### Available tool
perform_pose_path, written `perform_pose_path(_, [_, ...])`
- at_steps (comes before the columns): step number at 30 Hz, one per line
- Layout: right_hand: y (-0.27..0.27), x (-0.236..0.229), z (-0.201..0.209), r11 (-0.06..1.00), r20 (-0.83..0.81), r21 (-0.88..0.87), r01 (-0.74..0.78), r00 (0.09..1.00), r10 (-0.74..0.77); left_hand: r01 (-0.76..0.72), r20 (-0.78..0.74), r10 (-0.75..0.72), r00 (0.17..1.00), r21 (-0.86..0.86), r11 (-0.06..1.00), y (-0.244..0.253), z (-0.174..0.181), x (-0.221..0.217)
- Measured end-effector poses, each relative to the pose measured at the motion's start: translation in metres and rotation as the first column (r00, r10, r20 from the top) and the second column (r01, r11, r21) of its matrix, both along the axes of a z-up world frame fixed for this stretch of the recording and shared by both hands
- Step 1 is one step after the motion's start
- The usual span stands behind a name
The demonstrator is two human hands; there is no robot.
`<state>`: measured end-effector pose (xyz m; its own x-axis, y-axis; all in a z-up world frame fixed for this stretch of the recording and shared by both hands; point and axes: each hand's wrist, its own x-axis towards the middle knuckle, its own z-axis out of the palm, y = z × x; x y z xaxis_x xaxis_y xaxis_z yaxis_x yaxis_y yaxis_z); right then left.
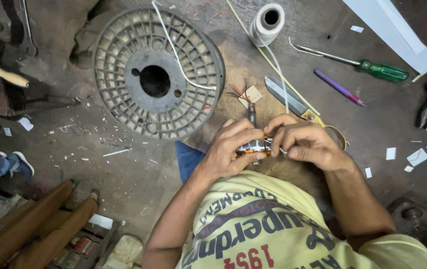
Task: The person winds white thread around a small electrical coil held in both hands. The person repeatedly wraps the thread around the coil's slots, adjusting the coil's orientation as needed. The person continues this winding process throughout the clip.
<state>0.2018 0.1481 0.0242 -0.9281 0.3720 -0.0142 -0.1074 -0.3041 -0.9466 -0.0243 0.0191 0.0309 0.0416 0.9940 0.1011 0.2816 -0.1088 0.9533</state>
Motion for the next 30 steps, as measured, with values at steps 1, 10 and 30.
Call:
perform_pose_path(1, [0.001,0.0,0.007,0.993,0.033,0.119,-0.014,0.999,0.01,0.003,-0.015,-0.003,1.0,0.015,1.0,0.0,0.0,0.0])
perform_pose_path(10, [-0.035,-0.005,0.033,0.862,0.136,0.5,0.089,0.974,-0.179,0.027,-0.058,-0.024,0.998,0.059,0.998,0.0,0.0,-0.002])
perform_pose_path(30, [0.01,-0.027,-0.043,0.827,0.143,-0.521,0.212,0.977,-0.16,0.053,0.043,-0.052,0.998,-0.032,0.998,0.005,-0.009,0.003])
